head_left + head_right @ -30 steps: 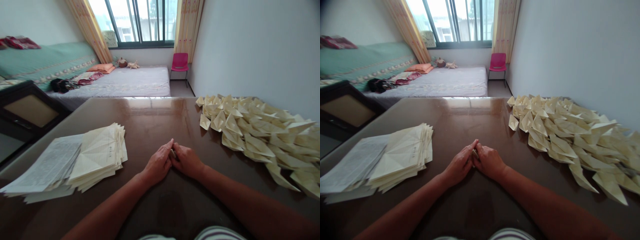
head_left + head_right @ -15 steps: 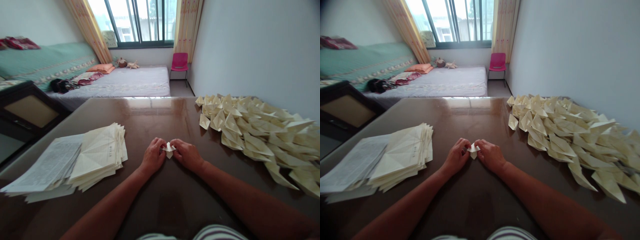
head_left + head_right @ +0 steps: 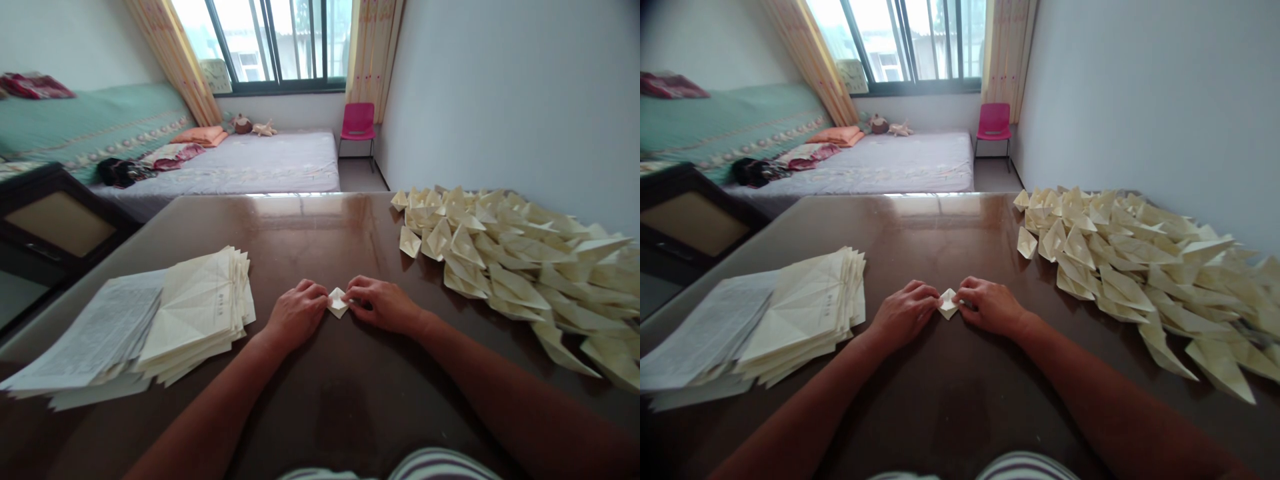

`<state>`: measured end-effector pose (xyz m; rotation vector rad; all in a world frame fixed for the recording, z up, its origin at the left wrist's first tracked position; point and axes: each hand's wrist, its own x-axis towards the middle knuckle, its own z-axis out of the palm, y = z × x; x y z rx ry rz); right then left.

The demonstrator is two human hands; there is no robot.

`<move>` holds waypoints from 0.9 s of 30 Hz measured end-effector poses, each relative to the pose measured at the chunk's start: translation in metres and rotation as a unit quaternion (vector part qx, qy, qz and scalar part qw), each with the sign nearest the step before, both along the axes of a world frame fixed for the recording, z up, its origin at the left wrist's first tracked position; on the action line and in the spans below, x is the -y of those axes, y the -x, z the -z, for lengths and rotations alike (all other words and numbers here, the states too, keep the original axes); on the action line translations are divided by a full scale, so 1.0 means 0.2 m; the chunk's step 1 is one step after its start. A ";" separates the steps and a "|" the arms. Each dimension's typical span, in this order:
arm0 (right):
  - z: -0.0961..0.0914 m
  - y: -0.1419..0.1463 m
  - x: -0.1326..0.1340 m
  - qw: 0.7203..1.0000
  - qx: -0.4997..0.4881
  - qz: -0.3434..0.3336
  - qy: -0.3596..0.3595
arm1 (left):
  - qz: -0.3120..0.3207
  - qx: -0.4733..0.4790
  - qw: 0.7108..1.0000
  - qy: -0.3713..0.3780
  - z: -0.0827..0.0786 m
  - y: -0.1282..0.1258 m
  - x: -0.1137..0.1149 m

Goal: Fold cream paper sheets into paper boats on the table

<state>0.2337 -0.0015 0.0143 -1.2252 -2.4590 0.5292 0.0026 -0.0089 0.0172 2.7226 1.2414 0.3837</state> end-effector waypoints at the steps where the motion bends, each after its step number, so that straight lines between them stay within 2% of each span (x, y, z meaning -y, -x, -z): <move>1: 0.01 0.00 0.00 1.000 0.001 -0.002 -0.004 | 0.009 -0.011 1.000 -0.003 -0.01 -0.01 0.01; 7: 0.07 0.07 0.03 0.997 0.018 0.036 -0.059 | -0.012 0.019 1.000 0.022 -0.01 -0.05 0.04; 11: 0.08 0.09 0.03 0.998 0.002 0.028 -0.059 | -0.006 0.056 0.996 0.064 0.01 -0.05 0.04; 14: 0.06 0.09 0.04 0.997 0.008 0.011 -0.071 | -0.043 0.058 0.996 0.059 0.02 -0.07 0.05; 18: 0.03 0.10 0.06 0.993 0.068 -0.018 -0.098 | -0.080 0.036 0.995 0.049 0.03 -0.10 0.05; 24: -0.05 0.11 0.12 0.968 0.183 -0.071 -0.154 | -0.050 0.046 0.996 0.052 0.04 -0.07 0.05; 27: -0.05 0.13 0.17 0.961 0.208 -0.074 -0.168 | -0.042 0.073 0.995 0.061 0.06 -0.06 0.04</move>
